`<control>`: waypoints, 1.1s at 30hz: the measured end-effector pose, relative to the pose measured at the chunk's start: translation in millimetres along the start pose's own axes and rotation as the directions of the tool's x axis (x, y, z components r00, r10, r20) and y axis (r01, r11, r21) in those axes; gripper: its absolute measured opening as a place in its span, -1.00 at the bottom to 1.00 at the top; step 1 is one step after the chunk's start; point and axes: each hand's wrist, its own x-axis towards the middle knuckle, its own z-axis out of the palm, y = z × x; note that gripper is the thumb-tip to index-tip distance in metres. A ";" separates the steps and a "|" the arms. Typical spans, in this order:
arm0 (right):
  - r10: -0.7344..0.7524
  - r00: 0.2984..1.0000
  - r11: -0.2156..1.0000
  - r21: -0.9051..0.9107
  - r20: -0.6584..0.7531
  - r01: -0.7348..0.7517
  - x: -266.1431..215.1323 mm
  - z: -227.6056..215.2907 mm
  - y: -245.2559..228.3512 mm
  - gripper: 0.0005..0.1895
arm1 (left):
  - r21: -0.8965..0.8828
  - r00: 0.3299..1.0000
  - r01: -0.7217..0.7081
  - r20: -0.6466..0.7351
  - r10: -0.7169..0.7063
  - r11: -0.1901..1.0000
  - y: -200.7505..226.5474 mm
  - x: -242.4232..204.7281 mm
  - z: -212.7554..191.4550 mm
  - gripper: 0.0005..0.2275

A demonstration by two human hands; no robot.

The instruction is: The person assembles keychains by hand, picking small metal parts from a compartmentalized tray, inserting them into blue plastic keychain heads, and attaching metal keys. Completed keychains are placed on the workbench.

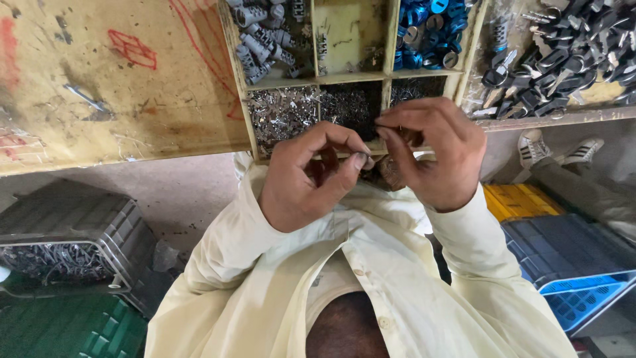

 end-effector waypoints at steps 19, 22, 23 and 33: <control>0.045 0.999 0.931 -0.362 0.008 -0.039 -12.3 -27.9 10.6 -0.88 | -0.574 0.994 0.096 0.100 -0.047 0.813 -23.9 6.3 15.8 -0.93; 0.132 0.989 0.951 -0.271 -0.067 -0.146 -21.2 -23.3 19.3 -0.90 | -0.618 0.985 0.162 0.142 -0.093 0.769 -25.5 8.2 26.8 -0.92; 0.183 0.979 0.954 -0.223 -0.090 -0.198 -25.1 -22.2 21.6 -0.90 | -0.611 0.986 0.162 0.140 -0.096 0.775 -26.2 8.5 30.4 -0.91; -0.028 0.941 0.993 0.097 -0.336 0.064 -52.0 10.2 22.6 -0.77 | -0.817 0.845 0.504 0.397 -0.360 0.281 -41.0 18.7 62.0 -0.85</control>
